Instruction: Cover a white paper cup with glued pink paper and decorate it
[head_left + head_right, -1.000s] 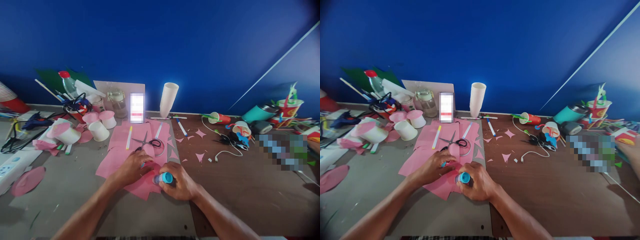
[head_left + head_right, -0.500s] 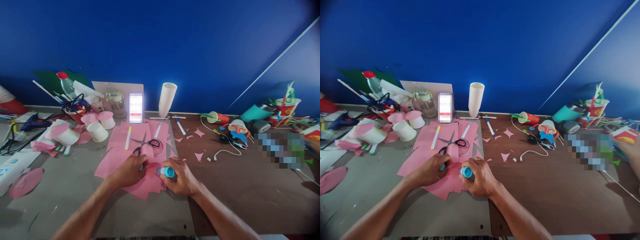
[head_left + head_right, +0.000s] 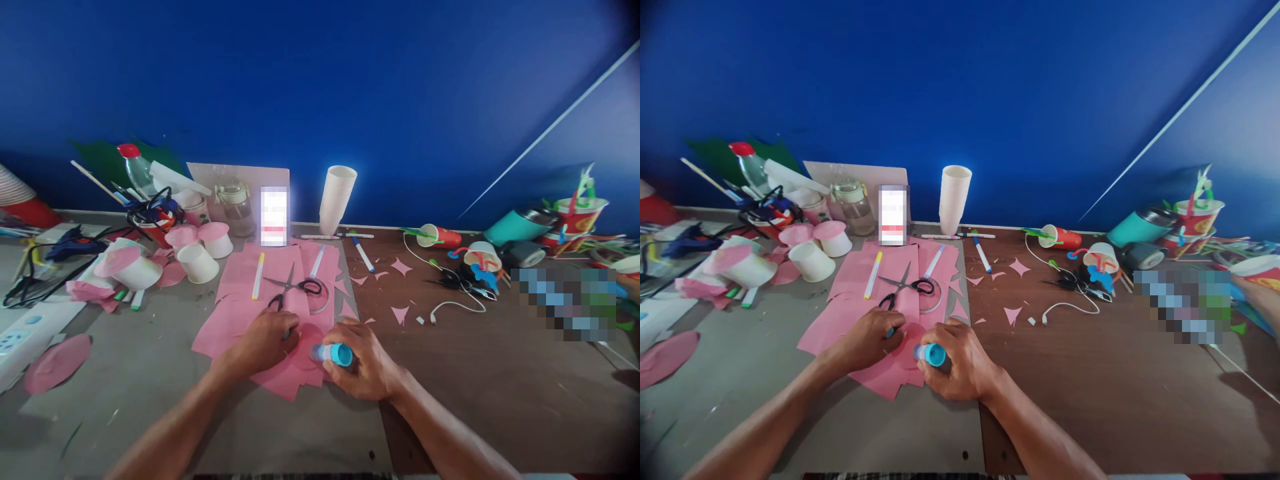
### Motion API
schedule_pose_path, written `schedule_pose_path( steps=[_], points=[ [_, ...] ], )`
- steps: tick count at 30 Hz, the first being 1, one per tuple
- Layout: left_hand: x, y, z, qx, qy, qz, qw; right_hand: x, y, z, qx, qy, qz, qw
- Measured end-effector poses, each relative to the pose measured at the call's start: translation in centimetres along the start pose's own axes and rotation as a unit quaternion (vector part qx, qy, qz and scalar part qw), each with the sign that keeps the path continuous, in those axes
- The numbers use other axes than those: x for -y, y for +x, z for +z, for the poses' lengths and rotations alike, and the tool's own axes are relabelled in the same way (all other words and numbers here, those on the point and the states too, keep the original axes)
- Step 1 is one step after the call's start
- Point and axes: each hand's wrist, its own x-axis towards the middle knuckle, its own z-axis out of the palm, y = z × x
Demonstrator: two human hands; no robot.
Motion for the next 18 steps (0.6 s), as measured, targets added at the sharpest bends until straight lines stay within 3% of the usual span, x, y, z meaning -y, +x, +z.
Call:
schedule_pose_path(
  steps=[8, 18],
  points=[
    [-0.2, 0.1, -0.2, -0.016, -0.018, -0.004, 1.0, -0.1, 0.0, 0.0, 0.004, -0.009, 0.004, 1.0],
    [-0.9, 0.2, -1.0, -0.034, -0.048, -0.065, 0.996, 0.5, -0.1, -1.7, -0.158, 0.044, 0.063, 0.984]
  ],
)
